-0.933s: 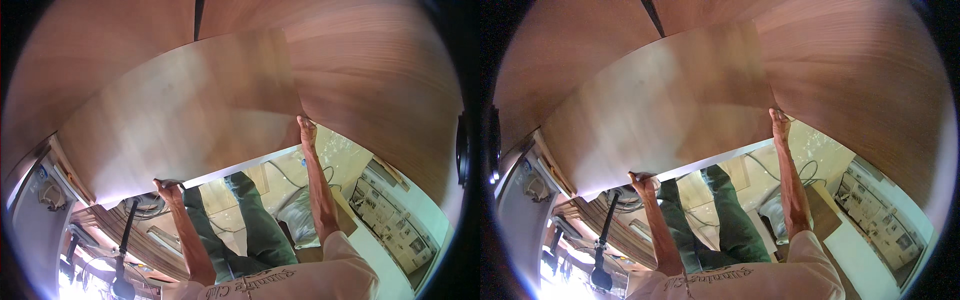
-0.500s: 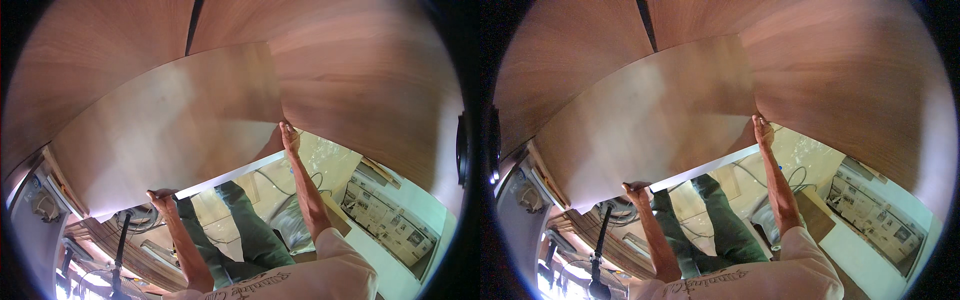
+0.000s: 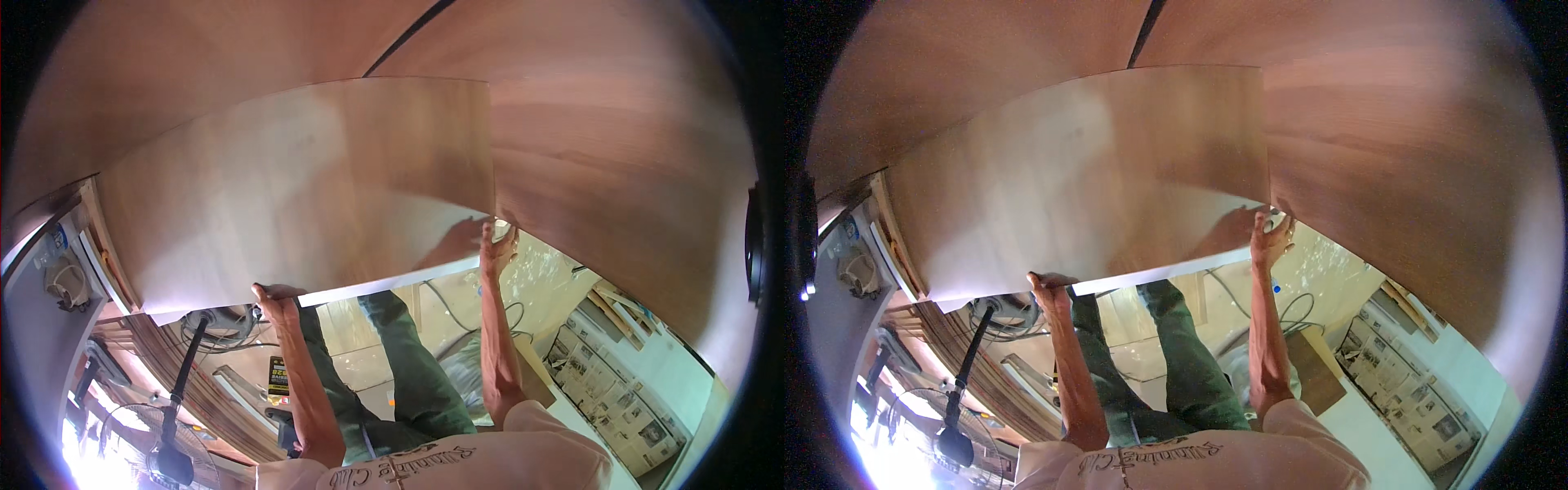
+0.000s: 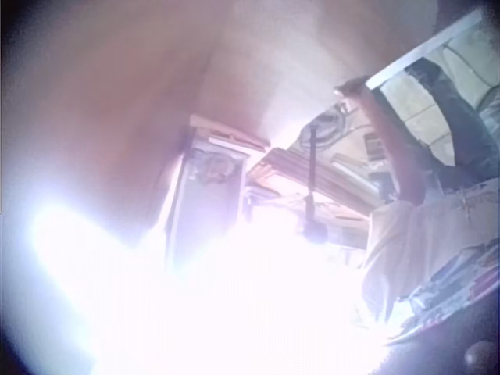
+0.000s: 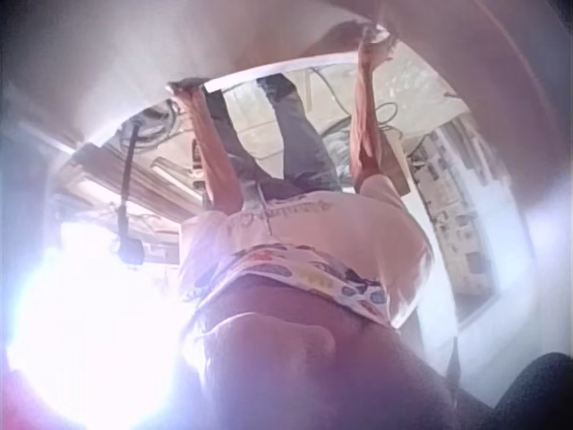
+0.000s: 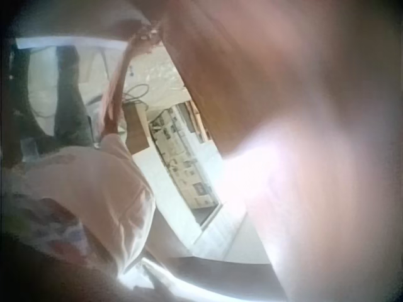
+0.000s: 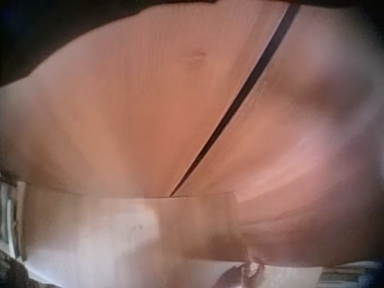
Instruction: The person applies a wood veneer sheet to the top of a cabinet, wipes the surface with a cloth, and then trims the excess veneer along the edge with a scraper tool.
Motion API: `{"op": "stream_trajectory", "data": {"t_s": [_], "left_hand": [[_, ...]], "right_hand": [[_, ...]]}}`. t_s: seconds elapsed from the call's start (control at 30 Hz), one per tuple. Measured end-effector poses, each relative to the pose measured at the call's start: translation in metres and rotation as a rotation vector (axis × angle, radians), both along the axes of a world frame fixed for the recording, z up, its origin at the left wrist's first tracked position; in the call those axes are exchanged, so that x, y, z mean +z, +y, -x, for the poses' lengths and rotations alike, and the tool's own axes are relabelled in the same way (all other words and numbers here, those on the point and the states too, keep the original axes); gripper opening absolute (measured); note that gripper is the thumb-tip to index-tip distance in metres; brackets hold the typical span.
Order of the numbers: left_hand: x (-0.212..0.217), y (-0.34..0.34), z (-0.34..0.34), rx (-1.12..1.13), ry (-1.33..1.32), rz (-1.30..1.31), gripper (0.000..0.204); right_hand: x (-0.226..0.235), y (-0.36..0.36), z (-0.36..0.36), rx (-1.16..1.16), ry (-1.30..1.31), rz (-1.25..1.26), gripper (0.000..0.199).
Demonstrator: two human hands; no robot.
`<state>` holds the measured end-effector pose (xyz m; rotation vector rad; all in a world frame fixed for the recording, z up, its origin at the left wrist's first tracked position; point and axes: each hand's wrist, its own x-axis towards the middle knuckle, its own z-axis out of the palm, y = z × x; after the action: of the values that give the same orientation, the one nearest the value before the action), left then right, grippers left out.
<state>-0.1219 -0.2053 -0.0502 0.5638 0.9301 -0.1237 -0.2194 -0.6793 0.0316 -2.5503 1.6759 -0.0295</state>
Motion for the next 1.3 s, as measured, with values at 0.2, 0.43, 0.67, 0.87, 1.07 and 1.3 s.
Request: {"op": "stream_trajectory", "data": {"t_s": [0.2, 0.43, 0.67, 0.87, 1.07, 1.3], "left_hand": [[0.01, -0.009, -0.009, 0.104, 0.148, -0.097, 0.024], [0.007, -0.002, -0.004, 0.027, 0.111, -0.026, 0.031], [-0.017, 0.017, 0.003, 0.083, 0.093, -0.029, 0.027], [-0.017, 0.012, 0.012, 0.056, 0.016, -0.004, 0.022], [-0.024, 0.015, 0.009, 0.154, 0.167, -0.074, 0.033], [-0.023, 0.013, 0.008, 0.155, 0.165, -0.056, 0.033]], "right_hand": [[-0.003, 0.026, -0.056, 0.193, -0.368, 0.141, 0.06], [-0.009, 0.079, -0.106, 0.237, -0.663, -0.259, 0.056], [-0.031, 0.078, -0.317, 0.999, -0.361, -0.058, 0.047], [-0.05, 0.078, -0.33, 1.052, -0.163, 0.087, 0.047], [-0.051, 0.082, -0.333, 1.053, -0.063, 0.057, 0.05], [-0.061, 0.087, -0.333, 1.018, -0.093, 0.023, 0.052]]}}
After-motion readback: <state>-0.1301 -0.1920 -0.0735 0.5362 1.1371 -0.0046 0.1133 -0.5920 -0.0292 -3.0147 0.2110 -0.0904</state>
